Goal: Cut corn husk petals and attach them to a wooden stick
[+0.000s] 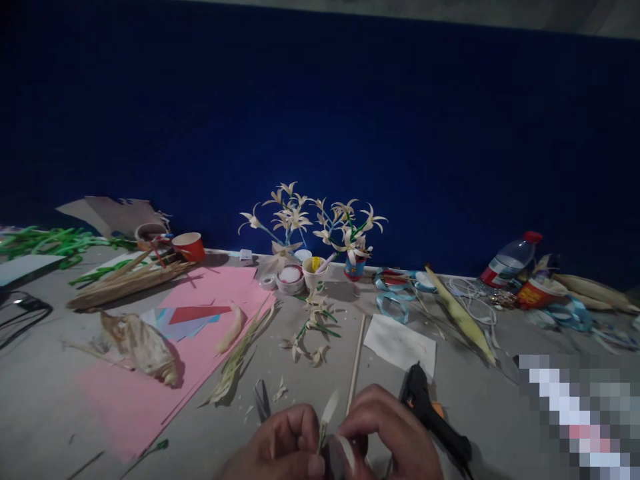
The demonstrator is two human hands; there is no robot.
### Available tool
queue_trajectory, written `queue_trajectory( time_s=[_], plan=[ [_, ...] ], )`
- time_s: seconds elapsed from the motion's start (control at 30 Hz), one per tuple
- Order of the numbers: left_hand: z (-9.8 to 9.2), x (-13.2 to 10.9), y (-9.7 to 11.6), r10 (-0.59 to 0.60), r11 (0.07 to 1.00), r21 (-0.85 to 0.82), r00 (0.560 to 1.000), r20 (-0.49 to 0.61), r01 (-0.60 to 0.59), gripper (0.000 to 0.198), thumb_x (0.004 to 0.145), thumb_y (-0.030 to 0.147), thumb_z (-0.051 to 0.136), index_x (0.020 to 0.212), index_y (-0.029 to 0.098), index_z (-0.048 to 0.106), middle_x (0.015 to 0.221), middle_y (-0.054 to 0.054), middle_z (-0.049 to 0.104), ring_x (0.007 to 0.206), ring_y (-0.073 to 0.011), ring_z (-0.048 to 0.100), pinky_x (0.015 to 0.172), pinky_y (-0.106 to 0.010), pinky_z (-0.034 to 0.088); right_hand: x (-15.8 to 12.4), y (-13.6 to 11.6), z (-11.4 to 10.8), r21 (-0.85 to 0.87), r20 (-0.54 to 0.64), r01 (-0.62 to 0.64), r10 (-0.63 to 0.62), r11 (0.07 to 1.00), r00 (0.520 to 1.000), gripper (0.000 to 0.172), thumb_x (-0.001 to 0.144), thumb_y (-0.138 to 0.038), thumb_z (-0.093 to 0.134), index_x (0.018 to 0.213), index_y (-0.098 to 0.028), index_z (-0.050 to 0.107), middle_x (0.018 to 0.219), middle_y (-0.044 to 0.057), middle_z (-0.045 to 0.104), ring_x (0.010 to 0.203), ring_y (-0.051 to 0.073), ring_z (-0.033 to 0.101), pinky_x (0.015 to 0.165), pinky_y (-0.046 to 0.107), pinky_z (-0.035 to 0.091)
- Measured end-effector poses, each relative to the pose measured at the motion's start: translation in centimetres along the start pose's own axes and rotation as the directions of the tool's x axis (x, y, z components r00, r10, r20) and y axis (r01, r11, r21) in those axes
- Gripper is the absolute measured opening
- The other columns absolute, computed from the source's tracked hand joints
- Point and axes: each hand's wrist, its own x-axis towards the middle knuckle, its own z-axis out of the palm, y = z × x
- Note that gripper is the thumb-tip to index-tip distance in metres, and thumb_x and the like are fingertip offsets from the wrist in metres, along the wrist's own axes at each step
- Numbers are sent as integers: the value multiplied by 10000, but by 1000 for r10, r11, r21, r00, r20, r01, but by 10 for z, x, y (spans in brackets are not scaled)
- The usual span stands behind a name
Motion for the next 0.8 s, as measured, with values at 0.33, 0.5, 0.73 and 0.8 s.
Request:
queue_trajectory(
  time_s=[0.33, 0.5, 0.73, 0.8],
  plan=[
    [-7, 4, -7, 8, 1000, -12, 999, 48, -8, 368, 552, 310, 900, 594, 166, 563, 534, -1, 683, 474, -94, 554, 480, -201, 299, 6, -3, -1, -56, 26, 54, -52, 997, 998, 125, 814, -130, 648, 771, -243, 616, 639, -21, 615, 567, 139, 608, 516, 215, 482],
    [-7, 3, -5, -13, 1000, 5, 999, 50, 12, 369, 537, 320, 907, 583, 164, 576, 543, 1, 685, 460, -80, 524, 485, -207, 282, 8, -2, -1, -72, 48, 57, -54, 996, 997, 108, 822, -143, 638, 802, -248, 618, 650, -25, 612, 564, 133, 604, 515, 210, 482],
    [-8, 3, -6, 6, 1000, -5, 998, 66, -6, 342, 563, 305, 889, 593, 168, 577, 566, -10, 698, 507, -105, 564, 510, -212, 312, 8, -9, -2, -95, 59, 61, -55, 994, 997, 103, 837, -149, 634, 792, -240, 623, 652, -31, 603, 562, 113, 598, 522, 193, 471],
    [-8, 4, -7, 12, 1000, -7, 998, 67, -11, 338, 562, 294, 888, 595, 168, 577, 567, -10, 699, 510, -107, 567, 512, -214, 312, 8, -9, -2, -88, 72, 55, -49, 995, 996, 94, 836, -154, 641, 797, -238, 627, 658, -29, 606, 573, 116, 601, 531, 197, 473]
  ],
)
